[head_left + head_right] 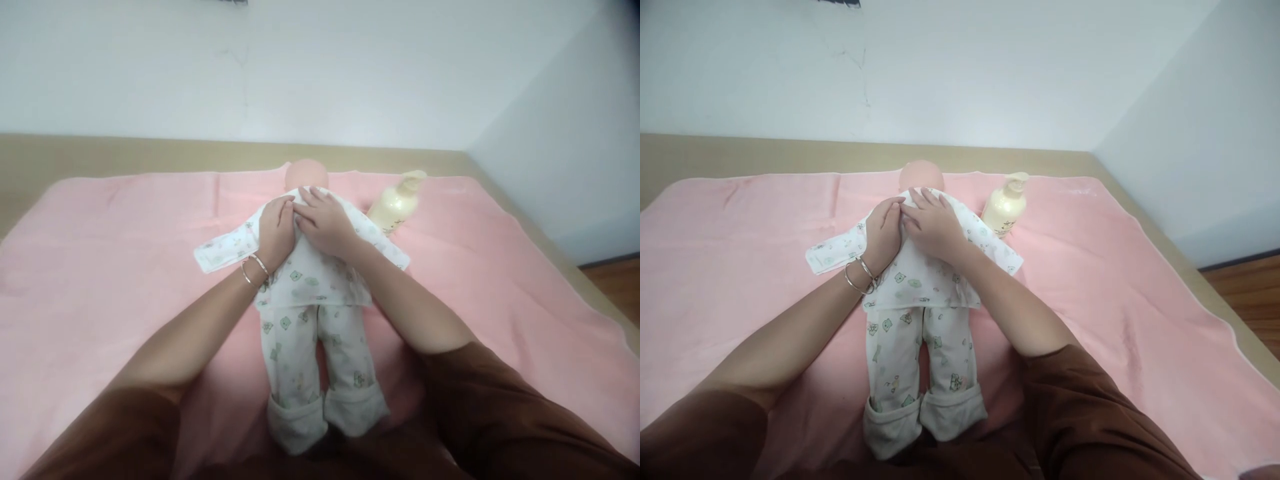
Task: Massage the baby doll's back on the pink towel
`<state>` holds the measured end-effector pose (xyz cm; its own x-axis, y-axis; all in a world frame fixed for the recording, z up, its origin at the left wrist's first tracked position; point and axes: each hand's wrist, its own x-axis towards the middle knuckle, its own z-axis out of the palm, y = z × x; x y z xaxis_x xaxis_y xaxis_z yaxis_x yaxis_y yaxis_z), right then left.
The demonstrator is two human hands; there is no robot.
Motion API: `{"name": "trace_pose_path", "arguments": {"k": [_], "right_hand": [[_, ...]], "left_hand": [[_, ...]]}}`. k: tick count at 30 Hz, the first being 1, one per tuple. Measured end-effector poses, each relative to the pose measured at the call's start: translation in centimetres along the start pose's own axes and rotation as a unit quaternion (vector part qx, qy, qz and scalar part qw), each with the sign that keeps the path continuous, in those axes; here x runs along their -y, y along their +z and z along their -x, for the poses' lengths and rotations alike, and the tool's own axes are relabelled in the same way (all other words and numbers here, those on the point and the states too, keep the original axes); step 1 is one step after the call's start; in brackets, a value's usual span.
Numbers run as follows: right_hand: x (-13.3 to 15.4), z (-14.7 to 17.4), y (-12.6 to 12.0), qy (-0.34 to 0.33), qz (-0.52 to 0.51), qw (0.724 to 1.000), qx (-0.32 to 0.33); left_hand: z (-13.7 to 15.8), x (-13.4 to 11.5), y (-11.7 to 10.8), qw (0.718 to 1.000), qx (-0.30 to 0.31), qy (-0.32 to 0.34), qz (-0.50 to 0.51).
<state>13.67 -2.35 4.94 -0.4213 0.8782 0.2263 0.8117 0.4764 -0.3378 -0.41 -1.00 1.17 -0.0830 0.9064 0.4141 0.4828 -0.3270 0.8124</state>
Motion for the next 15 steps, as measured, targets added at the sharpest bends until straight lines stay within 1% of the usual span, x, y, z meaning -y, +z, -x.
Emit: {"name": "trace_pose_path", "arguments": {"k": [3,5,7,10,12,15], "right_hand": [[-1.2,-0.8,0.2,0.017,-0.016,1.0,-0.018],[-1.5,-1.0,0.3,0.023,-0.018,0.999,-0.028],[-1.3,-0.8,0.3,0.037,-0.01,0.999,-0.033],[-0.1,0.1,-0.1,0.053,0.021,0.998,-0.026],[1.1,1.0,-0.4,0.04,0.05,0.998,-0.014],[2.2,1.7,-0.7,-0.004,0.069,0.998,0.013]], "left_hand": [[0.0,0.1,0.0,1.0,0.002,0.002,-0.005],[-0.1,0.1,0.1,1.0,0.002,-0.001,-0.011],[-0.1,0.1,0.0,1.0,-0.001,-0.005,-0.014],[0.0,0.0,0.0,1.0,-0.002,-0.01,-0.011],[0.1,0.0,-0.1,1.0,-0.001,-0.009,-0.008],[0.1,0.0,-0.1,1.0,0.0,-0.003,-0.002]]}}
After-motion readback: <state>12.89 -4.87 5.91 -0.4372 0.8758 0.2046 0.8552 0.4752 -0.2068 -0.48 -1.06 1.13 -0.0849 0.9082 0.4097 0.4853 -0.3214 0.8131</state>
